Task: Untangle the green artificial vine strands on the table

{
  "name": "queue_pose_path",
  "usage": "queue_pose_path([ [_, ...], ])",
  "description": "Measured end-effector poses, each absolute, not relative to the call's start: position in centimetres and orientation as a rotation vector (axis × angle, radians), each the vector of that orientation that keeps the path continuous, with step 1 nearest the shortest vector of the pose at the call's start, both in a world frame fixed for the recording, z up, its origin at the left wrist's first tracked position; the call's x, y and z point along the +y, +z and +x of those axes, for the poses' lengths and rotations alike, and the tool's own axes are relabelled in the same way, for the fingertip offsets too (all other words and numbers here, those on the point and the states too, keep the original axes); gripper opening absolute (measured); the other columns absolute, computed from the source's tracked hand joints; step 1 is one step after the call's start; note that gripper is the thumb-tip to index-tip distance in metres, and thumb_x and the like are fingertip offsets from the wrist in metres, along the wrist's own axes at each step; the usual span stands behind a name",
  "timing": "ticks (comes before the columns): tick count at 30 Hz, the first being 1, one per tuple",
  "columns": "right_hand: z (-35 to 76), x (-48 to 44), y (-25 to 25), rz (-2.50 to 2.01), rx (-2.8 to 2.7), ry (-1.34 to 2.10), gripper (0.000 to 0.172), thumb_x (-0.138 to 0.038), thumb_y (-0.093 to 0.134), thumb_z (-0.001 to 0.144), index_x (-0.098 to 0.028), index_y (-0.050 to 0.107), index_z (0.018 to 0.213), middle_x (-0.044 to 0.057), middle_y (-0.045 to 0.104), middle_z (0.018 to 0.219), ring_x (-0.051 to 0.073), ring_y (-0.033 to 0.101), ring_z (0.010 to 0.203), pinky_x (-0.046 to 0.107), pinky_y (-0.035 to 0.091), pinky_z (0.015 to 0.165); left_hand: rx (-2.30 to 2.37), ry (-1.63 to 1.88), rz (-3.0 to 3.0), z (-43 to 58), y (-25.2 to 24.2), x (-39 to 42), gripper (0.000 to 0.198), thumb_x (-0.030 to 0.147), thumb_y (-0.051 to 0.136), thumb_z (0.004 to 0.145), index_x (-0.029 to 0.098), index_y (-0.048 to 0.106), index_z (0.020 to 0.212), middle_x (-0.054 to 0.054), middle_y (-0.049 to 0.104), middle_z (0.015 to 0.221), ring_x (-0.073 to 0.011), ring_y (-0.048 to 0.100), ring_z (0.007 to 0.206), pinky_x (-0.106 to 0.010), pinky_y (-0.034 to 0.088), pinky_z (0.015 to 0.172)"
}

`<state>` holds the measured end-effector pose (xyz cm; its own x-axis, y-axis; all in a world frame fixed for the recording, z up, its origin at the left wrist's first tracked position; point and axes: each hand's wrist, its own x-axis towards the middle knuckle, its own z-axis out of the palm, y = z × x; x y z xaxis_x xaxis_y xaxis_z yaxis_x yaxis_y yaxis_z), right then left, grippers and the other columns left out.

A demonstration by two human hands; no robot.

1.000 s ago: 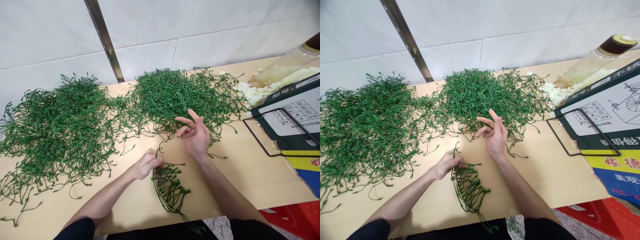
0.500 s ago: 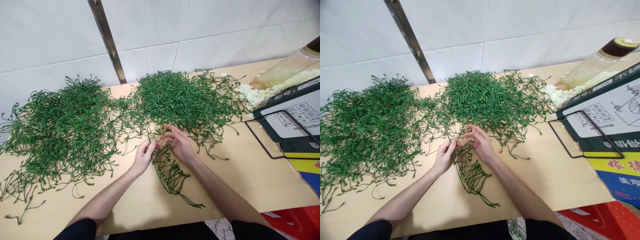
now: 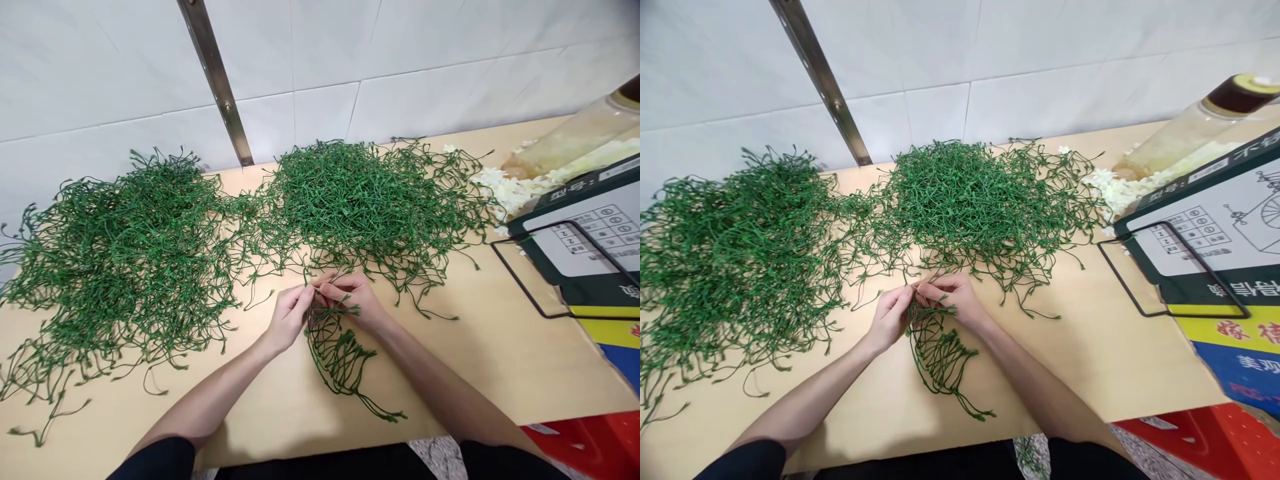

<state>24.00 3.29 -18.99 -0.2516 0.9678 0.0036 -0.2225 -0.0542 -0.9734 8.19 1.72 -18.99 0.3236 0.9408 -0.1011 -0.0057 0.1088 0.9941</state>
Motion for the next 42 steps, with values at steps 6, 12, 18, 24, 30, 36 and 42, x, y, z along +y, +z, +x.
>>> queue_pose_path([
  [6, 24.2, 3.3, -19.8, -0.913, -1.24, 1.483, 0.036, -0.05, 0.074, 0.075, -0.02, 0.072, 0.056, 0.005, 0.068, 0.074, 0.016, 0.061, 0.072, 0.028, 0.05, 0.063, 0.852, 0.686, 1.253, 7.7, -18.6, 2.3, 0.054, 0.062, 0.056, 0.081, 0.011, 0.062, 0.066, -0.001, 0.052, 0.054, -0.0089, 0.046, 0.046, -0.021, 0.037, 0.043],
  [12, 23.8, 3.1, -18.9, -0.911, -1.322, 1.396, 0.031, -0.046, 0.074, 0.076, -0.02, 0.075, 0.059, 0.006, 0.069, 0.074, 0.017, 0.064, 0.077, 0.029, 0.053, 0.07, 0.776, 0.44, 1.447, 7.6, -17.6, 2.7, 0.072, 0.073, 0.038, 0.084, 0.01, 0.063, 0.06, 0.001, 0.044, 0.043, -0.0071, 0.042, 0.039, -0.019, 0.033, 0.039],
  [18, 23.1, 2.3, -18.0, -1.02, -1.336, 1.24, 0.036, -0.037, 0.066, 0.085, -0.02, 0.07, 0.053, 0.01, 0.076, 0.087, 0.023, 0.069, 0.093, 0.034, 0.056, 0.081, 0.854, 0.542, 1.492, 8.0, -17.9, 1.7, 0.067, 0.065, 0.032, 0.091, 0.012, 0.065, 0.067, -0.001, 0.054, 0.052, -0.0096, 0.054, 0.043, -0.019, 0.044, 0.041],
  [24, 21.9, 1.4, -18.7, -1.147, -1.18, 1.224, 0.026, -0.037, 0.065, 0.084, -0.021, 0.074, 0.066, 0.009, 0.074, 0.094, 0.022, 0.07, 0.08, 0.036, 0.059, 0.073, 0.83, 0.667, 1.697, 8.0, -18.0, 1.7, 0.06, 0.047, 0.031, 0.098, 0.017, 0.067, 0.062, -0.007, 0.067, 0.062, -0.0137, 0.064, 0.062, -0.023, 0.053, 0.064],
  [30, 22.3, 2.0, -18.5, -1.2, -0.969, 1.233, 0.031, -0.046, 0.067, 0.082, -0.02, 0.072, 0.067, 0.002, 0.062, 0.049, 0.016, 0.061, 0.047, 0.027, 0.052, 0.047, 0.627, 0.616, 1.77, 7.9, -17.6, 1.3, 0.047, 0.039, 0.038, 0.097, 0.018, 0.072, 0.073, -0.01, 0.073, 0.072, -0.0161, 0.069, 0.067, -0.025, 0.055, 0.067],
  [36, 23.2, 2.3, -18.0, -1.148, -0.974, 1.349, 0.035, -0.05, 0.066, 0.082, -0.016, 0.071, 0.076, -0.006, 0.047, 0.033, 0.01, 0.044, 0.027, 0.023, 0.039, 0.032, 0.701, 0.602, 1.454, 7.8, -17.4, 1.6, 0.058, 0.049, 0.032, 0.097, 0.016, 0.07, 0.069, -0.011, 0.074, 0.076, -0.0205, 0.071, 0.08, -0.03, 0.055, 0.078],
  [42, 24.4, 3.6, -17.0, -1.115, -0.982, 1.196, 0.039, -0.054, 0.065, 0.082, -0.017, 0.068, 0.069, -0.001, 0.062, 0.051, 0.007, 0.043, 0.032, 0.024, 0.04, 0.035, 0.646, 0.728, 1.511, 7.8, -17.5, 1.8, 0.058, 0.052, 0.035, 0.095, 0.017, 0.073, 0.07, -0.013, 0.072, 0.081, -0.0237, 0.063, 0.085, -0.039, 0.048, 0.087],
])
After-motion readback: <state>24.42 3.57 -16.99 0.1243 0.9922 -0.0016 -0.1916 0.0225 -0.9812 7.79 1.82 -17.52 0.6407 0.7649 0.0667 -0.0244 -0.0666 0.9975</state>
